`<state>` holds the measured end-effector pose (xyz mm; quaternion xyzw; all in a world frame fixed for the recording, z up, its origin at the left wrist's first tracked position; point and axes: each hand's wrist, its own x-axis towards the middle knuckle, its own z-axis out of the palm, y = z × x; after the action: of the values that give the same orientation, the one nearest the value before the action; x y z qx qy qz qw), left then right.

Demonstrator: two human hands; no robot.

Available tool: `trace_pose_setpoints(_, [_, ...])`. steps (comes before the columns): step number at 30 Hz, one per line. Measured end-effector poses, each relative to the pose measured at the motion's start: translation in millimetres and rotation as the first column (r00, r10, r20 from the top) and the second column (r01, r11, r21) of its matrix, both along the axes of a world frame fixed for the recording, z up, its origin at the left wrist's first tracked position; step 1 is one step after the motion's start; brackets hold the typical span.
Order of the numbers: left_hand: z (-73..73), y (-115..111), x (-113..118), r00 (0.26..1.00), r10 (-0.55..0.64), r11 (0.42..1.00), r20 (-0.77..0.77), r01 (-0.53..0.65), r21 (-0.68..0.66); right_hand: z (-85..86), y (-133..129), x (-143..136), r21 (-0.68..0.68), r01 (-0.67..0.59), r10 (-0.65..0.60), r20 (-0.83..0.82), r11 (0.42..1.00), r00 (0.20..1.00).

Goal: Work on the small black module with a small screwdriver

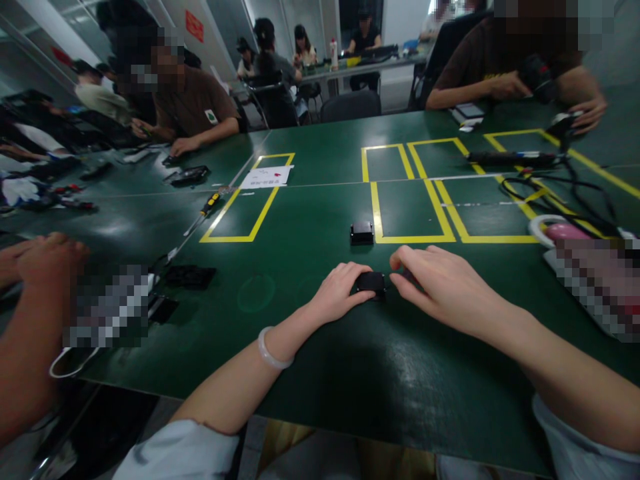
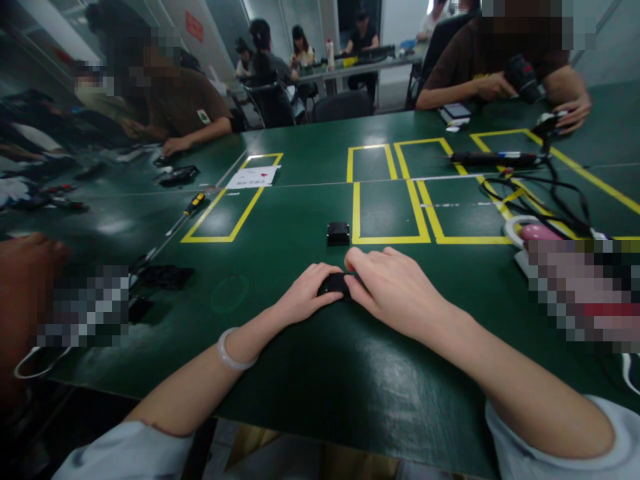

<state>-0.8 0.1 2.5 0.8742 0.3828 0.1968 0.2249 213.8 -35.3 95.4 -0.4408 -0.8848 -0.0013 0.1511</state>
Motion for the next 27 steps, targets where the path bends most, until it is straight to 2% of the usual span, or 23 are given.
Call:
trace_pose_setpoints(12, [0.0,-0.4,-0.2,1.000,0.018,1.000,-0.012,-0.018,-0.015,0.7,1.2,0.8,-0.053,0.034,-0.035,-0.023,0.998,0.999])
trace_pose_setpoints(27, [-0.5,0.3,0.3,1.000,0.016,1.000,-0.013,-0.017,-0.009,0.7,1.7,2.4,-0.036,0.019,-0.019,0.008,0.999,1.000])
